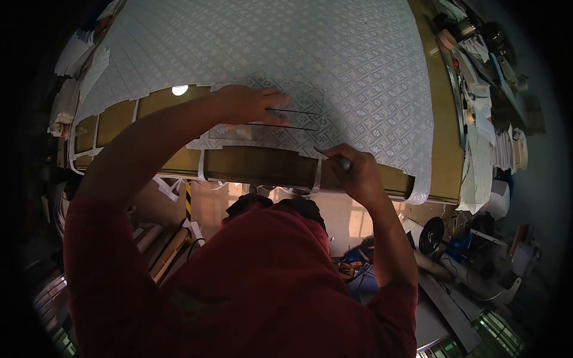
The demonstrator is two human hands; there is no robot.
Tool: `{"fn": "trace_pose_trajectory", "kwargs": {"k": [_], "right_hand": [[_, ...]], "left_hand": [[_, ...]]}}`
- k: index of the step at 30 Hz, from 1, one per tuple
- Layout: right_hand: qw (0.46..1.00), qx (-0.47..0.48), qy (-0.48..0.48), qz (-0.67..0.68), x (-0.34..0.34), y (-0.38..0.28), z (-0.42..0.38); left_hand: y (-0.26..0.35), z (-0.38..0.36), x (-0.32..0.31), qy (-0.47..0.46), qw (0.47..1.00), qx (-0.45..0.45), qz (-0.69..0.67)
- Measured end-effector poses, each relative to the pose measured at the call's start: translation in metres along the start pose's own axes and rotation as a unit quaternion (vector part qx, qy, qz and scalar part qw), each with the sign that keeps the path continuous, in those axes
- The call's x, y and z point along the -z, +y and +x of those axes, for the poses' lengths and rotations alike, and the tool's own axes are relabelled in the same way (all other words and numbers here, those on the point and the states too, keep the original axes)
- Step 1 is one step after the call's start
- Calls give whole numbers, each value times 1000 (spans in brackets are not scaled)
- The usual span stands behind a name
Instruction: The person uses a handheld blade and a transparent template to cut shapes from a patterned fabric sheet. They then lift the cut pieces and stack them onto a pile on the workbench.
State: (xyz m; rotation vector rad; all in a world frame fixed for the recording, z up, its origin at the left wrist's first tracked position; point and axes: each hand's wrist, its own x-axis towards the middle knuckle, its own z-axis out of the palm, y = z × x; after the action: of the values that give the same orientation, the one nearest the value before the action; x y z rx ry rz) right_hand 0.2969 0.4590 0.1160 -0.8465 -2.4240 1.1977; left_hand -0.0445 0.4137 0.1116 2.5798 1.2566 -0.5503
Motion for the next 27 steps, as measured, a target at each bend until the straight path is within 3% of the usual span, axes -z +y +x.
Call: {"fn": "trace_pose_trajectory", "kwargs": {"k": [12,17,20,27], "right_hand": [[1000,-10,22,5,0,19,0],[999,-15,31,1,10,21,13],[1000,12,-3,-8,14,25,23],[993,20,-113,4,21,12,39]], "left_hand": [[0,7,4,0,1000,-28,13],[5,10,13,-43,999,-8,23],[4,12,5,-13,999,-11,29],[9,11,10,-37,999,2,31]]}}
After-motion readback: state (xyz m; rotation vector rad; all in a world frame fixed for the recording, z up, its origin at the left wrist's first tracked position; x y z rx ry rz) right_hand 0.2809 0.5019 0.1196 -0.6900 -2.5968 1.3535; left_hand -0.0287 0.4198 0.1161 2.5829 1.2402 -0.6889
